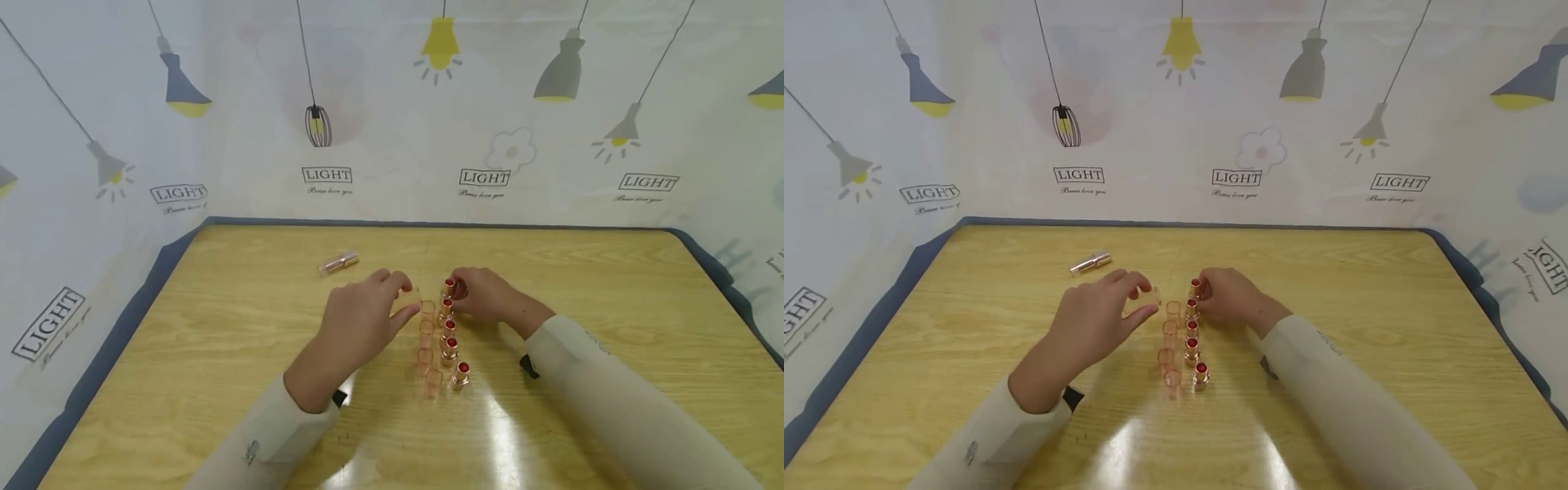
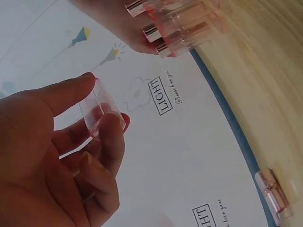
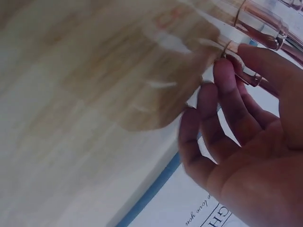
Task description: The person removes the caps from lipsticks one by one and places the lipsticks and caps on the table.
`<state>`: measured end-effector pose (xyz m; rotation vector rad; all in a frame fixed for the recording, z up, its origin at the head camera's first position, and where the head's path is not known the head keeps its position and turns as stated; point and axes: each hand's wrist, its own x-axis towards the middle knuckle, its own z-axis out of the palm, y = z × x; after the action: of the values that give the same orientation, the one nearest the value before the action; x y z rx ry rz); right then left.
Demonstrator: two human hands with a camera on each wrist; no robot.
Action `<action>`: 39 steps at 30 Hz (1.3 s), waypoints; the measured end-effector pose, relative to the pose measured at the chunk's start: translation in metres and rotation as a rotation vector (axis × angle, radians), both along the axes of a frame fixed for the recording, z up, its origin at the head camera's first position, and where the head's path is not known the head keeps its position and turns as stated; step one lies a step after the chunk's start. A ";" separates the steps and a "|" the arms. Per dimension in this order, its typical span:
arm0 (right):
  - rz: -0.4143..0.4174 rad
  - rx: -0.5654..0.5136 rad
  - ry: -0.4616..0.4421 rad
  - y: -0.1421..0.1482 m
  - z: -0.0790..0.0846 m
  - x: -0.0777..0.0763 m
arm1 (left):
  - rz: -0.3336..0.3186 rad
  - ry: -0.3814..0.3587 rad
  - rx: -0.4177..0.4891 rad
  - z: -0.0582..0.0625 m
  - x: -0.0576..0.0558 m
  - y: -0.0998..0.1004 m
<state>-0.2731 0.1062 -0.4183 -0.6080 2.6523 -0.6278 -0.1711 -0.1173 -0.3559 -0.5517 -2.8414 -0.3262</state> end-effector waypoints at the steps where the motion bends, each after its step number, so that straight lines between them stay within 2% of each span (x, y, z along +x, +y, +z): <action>1: 0.002 0.011 -0.005 0.000 0.000 -0.001 | 0.002 -0.008 0.008 -0.001 -0.004 0.000; 6: 0.011 0.018 -0.044 0.001 -0.004 -0.005 | 0.035 -0.117 0.083 -0.013 -0.019 -0.007; 10: 0.027 0.020 -0.037 0.000 -0.005 -0.006 | 0.058 -0.184 0.139 -0.023 -0.029 -0.015; 16: 0.023 0.006 -0.031 0.000 -0.003 -0.005 | 0.058 -0.235 0.130 -0.027 -0.046 -0.022; 21: 0.022 0.001 -0.045 0.001 -0.006 -0.003 | 0.064 -0.346 0.114 -0.027 -0.063 -0.023; 26: 0.021 -0.011 -0.038 0.001 -0.007 -0.001 | 0.066 -0.437 0.114 -0.028 -0.076 -0.020; 33: 0.039 0.002 -0.020 0.001 -0.008 -0.004 | 0.035 -0.457 0.098 -0.032 -0.086 -0.011; 39: 0.022 -0.001 -0.049 0.003 -0.007 -0.005 | 0.005 -0.479 0.073 -0.036 -0.089 -0.001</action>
<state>-0.2777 0.1091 -0.4254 -0.6138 2.5960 -0.6303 -0.2598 -0.1182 -0.3921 -0.5075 -3.2662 -0.6346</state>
